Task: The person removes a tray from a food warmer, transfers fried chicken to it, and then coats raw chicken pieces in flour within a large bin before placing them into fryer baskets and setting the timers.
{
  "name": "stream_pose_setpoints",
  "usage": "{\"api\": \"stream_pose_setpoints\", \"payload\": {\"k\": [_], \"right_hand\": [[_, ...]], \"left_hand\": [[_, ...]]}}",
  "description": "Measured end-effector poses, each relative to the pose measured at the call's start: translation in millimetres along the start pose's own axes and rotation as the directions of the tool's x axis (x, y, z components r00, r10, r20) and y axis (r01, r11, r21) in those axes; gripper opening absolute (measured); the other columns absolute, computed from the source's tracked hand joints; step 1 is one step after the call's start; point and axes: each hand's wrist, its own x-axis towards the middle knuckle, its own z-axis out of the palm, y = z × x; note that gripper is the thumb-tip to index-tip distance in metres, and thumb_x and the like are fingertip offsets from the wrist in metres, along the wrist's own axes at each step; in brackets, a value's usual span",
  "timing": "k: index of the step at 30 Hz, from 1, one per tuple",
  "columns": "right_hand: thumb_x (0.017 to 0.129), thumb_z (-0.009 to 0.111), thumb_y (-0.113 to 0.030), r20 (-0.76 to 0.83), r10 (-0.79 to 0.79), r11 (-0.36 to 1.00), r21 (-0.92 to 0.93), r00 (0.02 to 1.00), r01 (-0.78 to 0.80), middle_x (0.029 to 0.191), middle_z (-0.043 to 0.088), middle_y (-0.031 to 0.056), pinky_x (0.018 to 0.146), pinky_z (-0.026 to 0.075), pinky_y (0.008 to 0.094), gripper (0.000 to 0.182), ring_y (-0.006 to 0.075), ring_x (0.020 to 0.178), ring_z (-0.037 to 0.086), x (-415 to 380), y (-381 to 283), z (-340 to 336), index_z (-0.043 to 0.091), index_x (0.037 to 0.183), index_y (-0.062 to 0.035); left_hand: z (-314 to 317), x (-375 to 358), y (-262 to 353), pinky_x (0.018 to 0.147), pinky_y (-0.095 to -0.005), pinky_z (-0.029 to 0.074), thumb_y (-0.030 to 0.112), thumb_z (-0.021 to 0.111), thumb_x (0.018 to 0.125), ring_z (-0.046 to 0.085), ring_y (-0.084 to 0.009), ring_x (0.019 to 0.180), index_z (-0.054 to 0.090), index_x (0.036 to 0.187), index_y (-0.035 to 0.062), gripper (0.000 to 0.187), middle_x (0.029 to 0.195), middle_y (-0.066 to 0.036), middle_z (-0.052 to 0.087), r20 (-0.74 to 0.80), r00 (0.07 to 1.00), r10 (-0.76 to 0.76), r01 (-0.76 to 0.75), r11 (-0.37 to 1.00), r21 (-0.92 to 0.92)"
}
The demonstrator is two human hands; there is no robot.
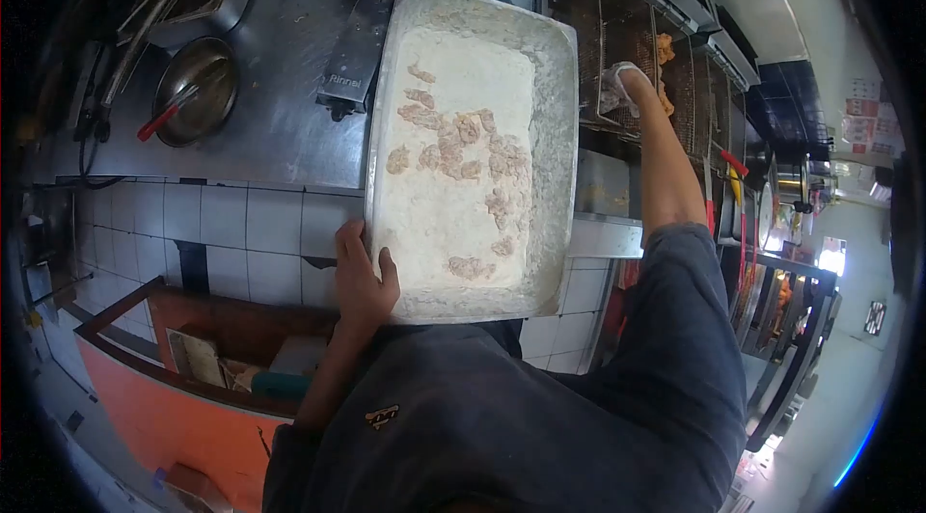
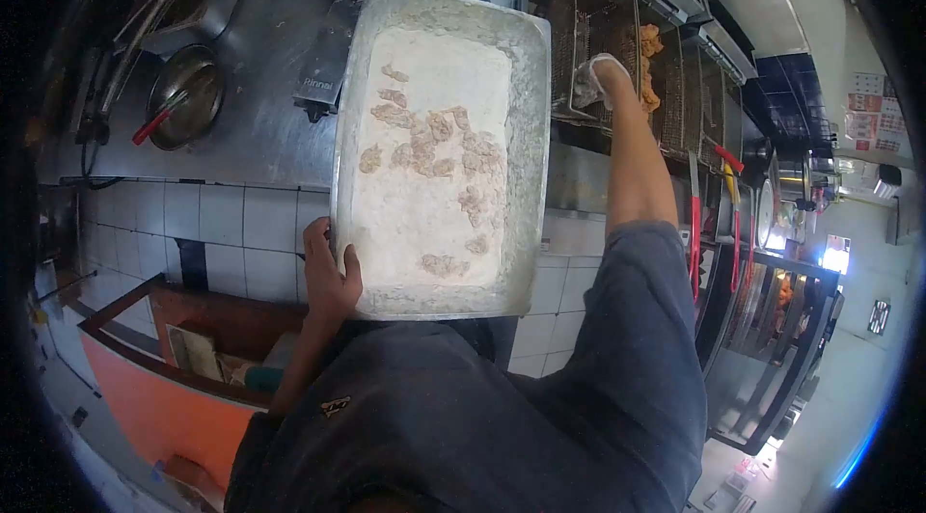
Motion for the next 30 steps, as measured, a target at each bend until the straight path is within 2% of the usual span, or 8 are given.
{"api": "stream_pose_setpoints", "payload": {"k": [4,8,11,13,15,25,28,30], "right_hand": [[0.084,0.061,-0.016,-0.297,-0.280,0.860,-0.501,0.913,0.101,0.104,0.070,0.0178,0.078,0.052,0.0484,0.027,0.0321,0.088,0.066,44,16,-7,0.069,0.104,0.0006],[0.084,0.072,-0.021,-0.593,-0.253,0.946,0.015,0.764,0.325,0.102,0.071,0.0124,0.080,0.049,0.0349,0.037,0.0191,0.091,0.066,-144,-44,7,0.067,0.117,-0.0044],[0.095,0.059,-0.020,-0.481,-0.227,0.590,0.624,0.847,0.512,0.109,0.068,0.0122,0.085,0.047,0.0322,0.030,0.0181,0.095,0.062,-278,-82,86,0.065,0.118,-0.0015],[0.093,0.055,-0.022,-0.379,-0.639,0.765,-0.217,0.670,0.607,0.107,0.066,0.0172,0.089,0.049,0.0386,0.034,0.0285,0.102,0.063,-247,-65,151,0.063,0.119,-0.0014],[0.086,0.060,-0.019,-0.205,-0.563,0.789,-0.423,0.801,0.446,0.108,0.064,0.0214,0.090,0.050,0.0423,0.037,0.0353,0.104,0.063,-235,-78,213,0.061,0.119,-0.0022],[0.074,0.069,-0.018,-0.204,-0.490,0.871,-0.083,0.847,0.484,0.121,0.058,0.0252,0.096,0.049,0.0411,0.052,0.0399,0.110,0.059,-220,-84,234,0.056,0.121,0.0000],[0.074,0.069,-0.026,-0.499,-0.612,0.786,-0.292,0.614,0.546,0.126,0.054,0.0260,0.100,0.046,0.0408,0.062,0.0399,0.114,0.056,-215,-93,239,0.053,0.128,0.0006],[0.075,0.069,-0.034,-0.314,-0.590,0.804,-0.310,0.744,0.507,0.129,0.052,0.0273,0.103,0.044,0.0415,0.070,0.0404,0.119,0.052,-210,-106,236,0.048,0.134,-0.0021]], "left_hand": [[-3,1,4,0.091,-0.0484,0.046,0.002,0.057,0.085,0.052,-0.0463,0.109,0.037,0.130,-0.0058,0.050,0.121,-0.029,0.046,0.013,1.000,-0.007,0.007,0.999,0.032],[-3,2,5,0.090,-0.0484,0.046,0.002,0.056,0.086,0.052,-0.0467,0.108,0.037,0.130,-0.0064,0.049,0.121,-0.029,0.046,0.051,0.998,-0.033,0.032,0.999,0.019],[-1,1,-2,0.090,-0.0484,0.045,0.001,0.054,0.087,0.052,-0.0469,0.106,0.036,0.130,-0.0071,0.047,0.121,-0.030,0.046,0.082,0.993,-0.083,0.088,0.994,-0.061],[1,0,-6,0.091,-0.0481,0.045,0.000,0.052,0.088,0.052,-0.0470,0.106,0.037,0.130,-0.0079,0.045,0.121,-0.031,0.046,0.077,0.994,-0.074,0.079,0.994,-0.073],[0,-2,-8,0.091,-0.0479,0.045,-0.001,0.051,0.089,0.052,-0.0472,0.106,0.038,0.129,-0.0086,0.043,0.121,-0.031,0.046,0.073,0.995,-0.067,0.074,0.992,-0.104],[0,0,-4,0.092,-0.0494,0.044,-0.001,0.050,0.090,0.052,-0.0485,0.105,0.040,0.127,-0.0100,0.040,0.118,-0.031,0.048,0.007,1.000,-0.026,0.027,0.989,-0.149],[-2,1,-2,0.091,-0.0498,0.044,0.000,0.050,0.090,0.052,-0.0486,0.105,0.040,0.127,-0.0099,0.040,0.118,-0.031,0.048,0.024,0.998,-0.051,0.054,0.990,-0.134],[-2,0,-2,0.091,-0.0501,0.044,0.000,0.050,0.090,0.052,-0.0487,0.105,0.040,0.127,-0.0098,0.040,0.117,-0.031,0.048,0.032,0.998,-0.051,0.055,0.991,-0.125]]}}
